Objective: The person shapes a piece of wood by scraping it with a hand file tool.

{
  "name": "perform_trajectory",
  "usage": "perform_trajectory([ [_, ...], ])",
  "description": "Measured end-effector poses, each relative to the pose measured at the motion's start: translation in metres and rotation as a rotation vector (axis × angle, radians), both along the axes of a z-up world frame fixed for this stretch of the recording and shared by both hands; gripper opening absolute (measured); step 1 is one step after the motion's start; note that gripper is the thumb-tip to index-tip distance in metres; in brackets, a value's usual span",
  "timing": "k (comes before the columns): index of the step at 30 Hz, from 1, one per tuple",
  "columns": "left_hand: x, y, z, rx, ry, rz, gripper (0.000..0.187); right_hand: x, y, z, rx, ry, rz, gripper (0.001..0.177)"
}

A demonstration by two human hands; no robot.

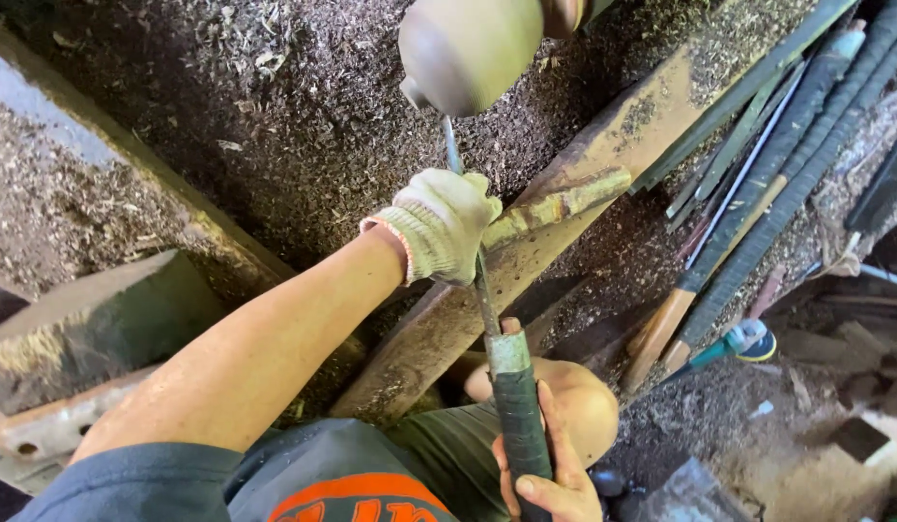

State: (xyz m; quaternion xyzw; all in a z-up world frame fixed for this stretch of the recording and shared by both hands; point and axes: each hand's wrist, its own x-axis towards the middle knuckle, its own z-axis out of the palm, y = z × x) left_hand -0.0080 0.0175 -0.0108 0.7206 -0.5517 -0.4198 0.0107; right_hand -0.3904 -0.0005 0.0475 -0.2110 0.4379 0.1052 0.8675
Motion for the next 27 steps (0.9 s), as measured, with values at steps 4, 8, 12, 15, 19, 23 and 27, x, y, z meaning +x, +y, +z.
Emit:
perform_trajectory([
  [4, 0.005, 0.001, 0.0, -0.033, 0.047, -0.003, 0.048, 0.012, 0.011, 0.017, -0.069, 0.057, -0.03, 0.112],
  [8, 0.007, 0.004, -0.005, -0.138, 0.067, -0.033, 0.05, 0.02, 0.027, 0.027, -0.098, 0.214, 0.01, 0.117],
  [12, 0.009, 0.002, -0.007, -0.113, 0.088, -0.064, 0.054, 0.026, 0.044, 0.031, -0.155, 0.159, -0.051, 0.112],
  [15, 0.01, 0.001, -0.009, -0.133, 0.095, -0.079, 0.062, 0.03, 0.053, 0.032, -0.179, 0.176, -0.072, 0.115],
  [19, 0.009, 0.007, -0.012, -0.174, 0.118, -0.041, 0.059, 0.039, 0.055, 0.037, -0.246, 0.183, -0.085, 0.113],
  [23, 0.008, 0.006, -0.014, -0.153, 0.122, -0.018, 0.063, 0.044, 0.043, 0.041, -0.194, 0.25, -0.063, 0.118],
  [27, 0.004, 0.007, -0.015, -0.189, 0.104, 0.038, 0.061, 0.033, 0.032, 0.031, -0.12, 0.169, -0.105, 0.115],
])
